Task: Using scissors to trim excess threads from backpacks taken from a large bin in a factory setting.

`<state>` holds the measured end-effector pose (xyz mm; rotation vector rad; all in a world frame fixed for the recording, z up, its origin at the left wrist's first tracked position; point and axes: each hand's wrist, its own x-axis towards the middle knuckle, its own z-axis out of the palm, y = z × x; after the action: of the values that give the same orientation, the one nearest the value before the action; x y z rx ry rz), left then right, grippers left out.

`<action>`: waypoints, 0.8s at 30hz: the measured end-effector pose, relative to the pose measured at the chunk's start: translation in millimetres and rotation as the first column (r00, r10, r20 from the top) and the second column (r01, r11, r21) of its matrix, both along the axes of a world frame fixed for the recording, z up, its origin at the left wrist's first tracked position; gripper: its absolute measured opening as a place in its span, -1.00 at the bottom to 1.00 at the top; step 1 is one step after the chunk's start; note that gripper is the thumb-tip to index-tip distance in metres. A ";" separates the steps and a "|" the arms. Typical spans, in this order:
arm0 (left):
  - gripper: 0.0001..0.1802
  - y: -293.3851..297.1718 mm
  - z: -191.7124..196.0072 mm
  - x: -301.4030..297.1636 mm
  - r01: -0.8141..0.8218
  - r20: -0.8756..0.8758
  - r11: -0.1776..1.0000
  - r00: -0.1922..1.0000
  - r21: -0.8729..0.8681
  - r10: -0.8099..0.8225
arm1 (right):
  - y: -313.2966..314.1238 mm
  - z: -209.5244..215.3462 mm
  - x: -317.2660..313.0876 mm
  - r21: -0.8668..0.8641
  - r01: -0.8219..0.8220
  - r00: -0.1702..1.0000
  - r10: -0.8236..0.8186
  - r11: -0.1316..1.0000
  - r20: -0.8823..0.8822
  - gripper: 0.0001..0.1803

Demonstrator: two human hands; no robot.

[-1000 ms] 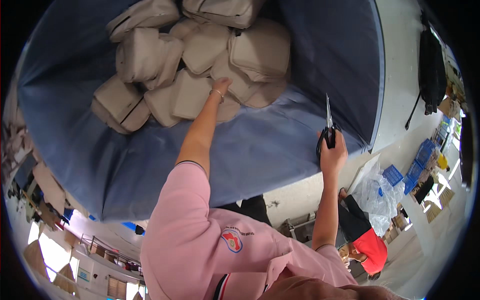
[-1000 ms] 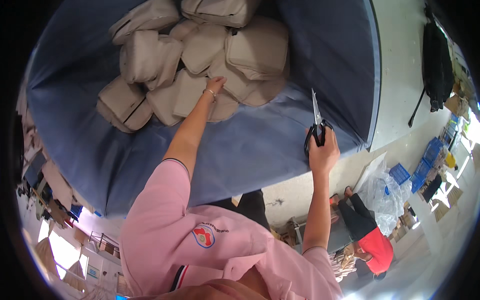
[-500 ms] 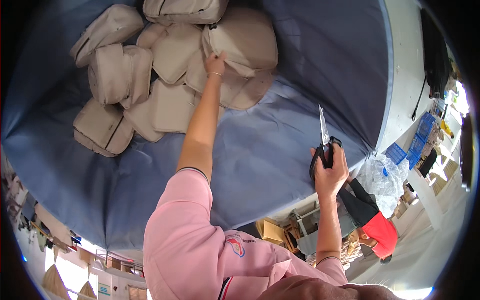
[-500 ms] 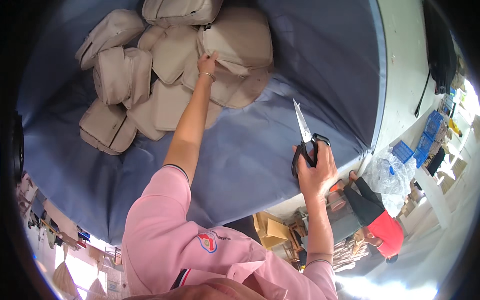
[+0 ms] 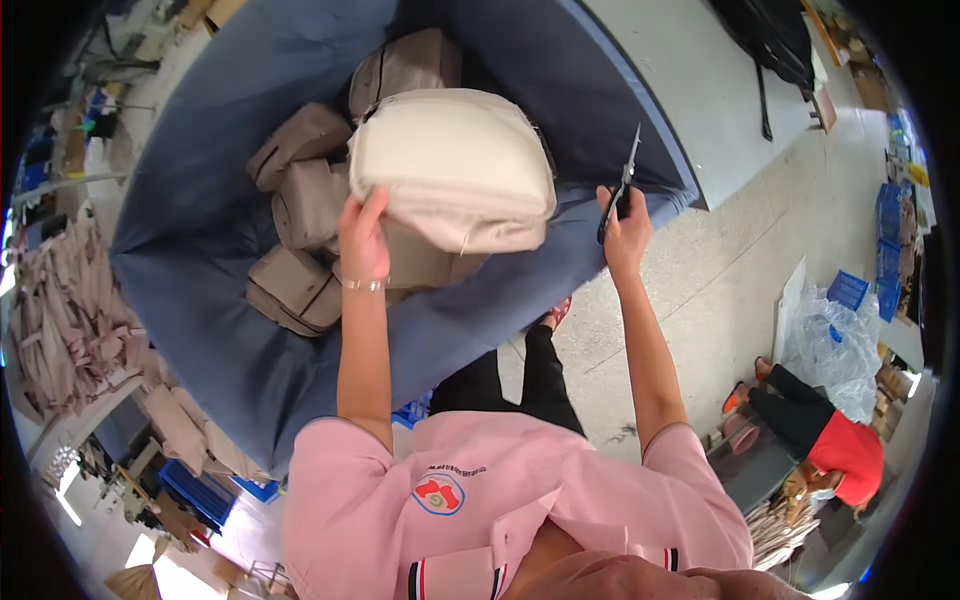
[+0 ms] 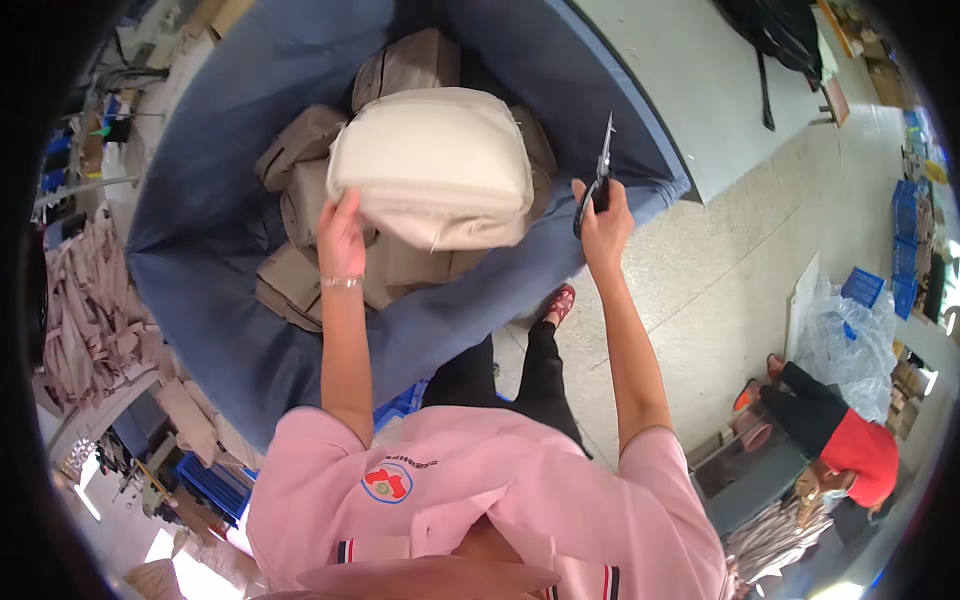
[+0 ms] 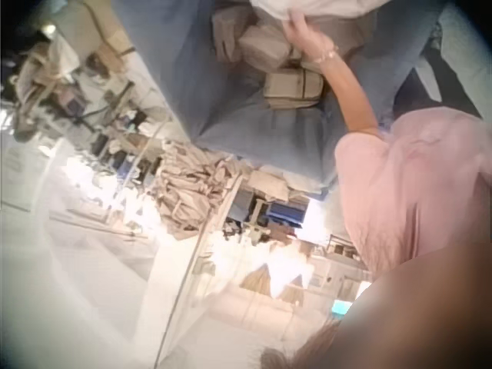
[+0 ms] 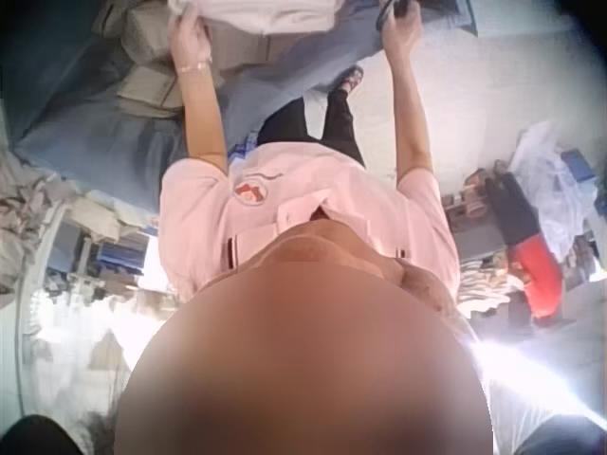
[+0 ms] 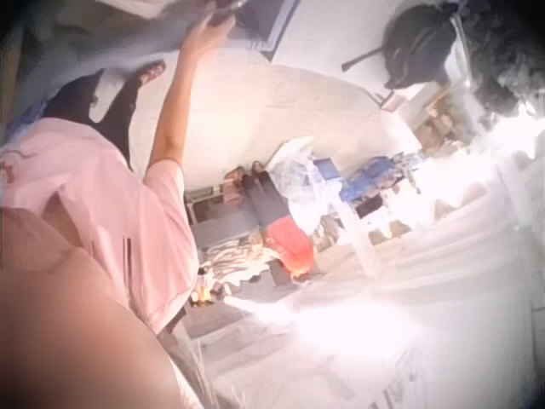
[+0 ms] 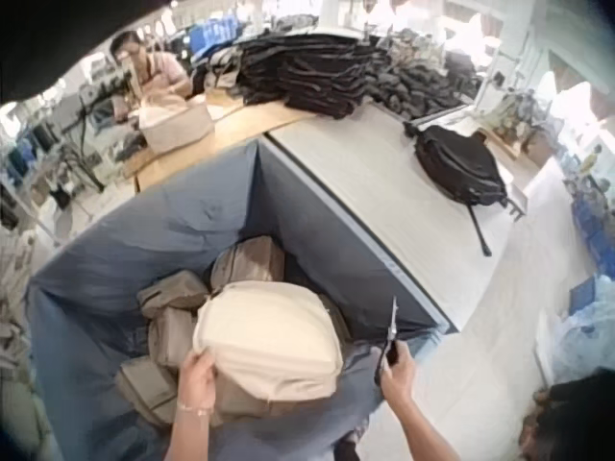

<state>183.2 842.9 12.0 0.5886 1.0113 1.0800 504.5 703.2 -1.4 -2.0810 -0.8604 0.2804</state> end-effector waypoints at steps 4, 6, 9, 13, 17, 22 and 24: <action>-0.64 -84.1 103.1 -21.8 0.033 0.035 0.990 0.999 0.140 -0.038 | -23.6 42.4 -22.7 0.202 0.133 0.611 0.080 0.970 -0.787 -0.63; -0.65 -129.0 135.4 -23.4 -0.041 0.109 0.989 0.994 0.141 0.025 | -50.6 65.2 -30.0 0.289 0.072 0.594 0.192 0.955 -0.781 -0.68; -0.70 -204.8 132.5 -33.1 0.069 -0.046 0.990 0.997 0.126 -0.063 | -98.5 82.4 -21.1 0.365 0.109 0.614 0.226 0.925 -0.756 -0.71; -0.77 -288.7 81.1 -25.6 0.394 -0.380 0.892 0.808 -0.221 -0.450 | -172.9 88.8 19.6 0.092 -0.070 0.654 0.115 0.993 -0.748 -0.73; -0.83 -335.2 38.3 -14.9 0.331 -0.046 0.830 0.919 -0.450 -0.392 | -217.7 65.9 23.4 0.045 -0.136 0.643 0.122 0.990 -0.756 -0.69; -0.83 -328.5 35.9 -16.7 0.430 -0.211 0.783 0.800 -0.450 -0.561 | -211.9 50.3 23.2 0.024 -0.175 0.729 0.146 0.984 -0.669 -0.64; -0.81 -331.8 29.6 -19.6 0.449 -0.220 0.771 0.781 -0.452 -0.584 | -193.8 51.1 25.0 0.053 -0.158 0.691 0.148 0.986 -0.707 -0.65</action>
<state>163.6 511.1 41.6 0.7053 1.2275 0.2597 529.5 509.4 49.7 -1.6771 -0.5362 1.1078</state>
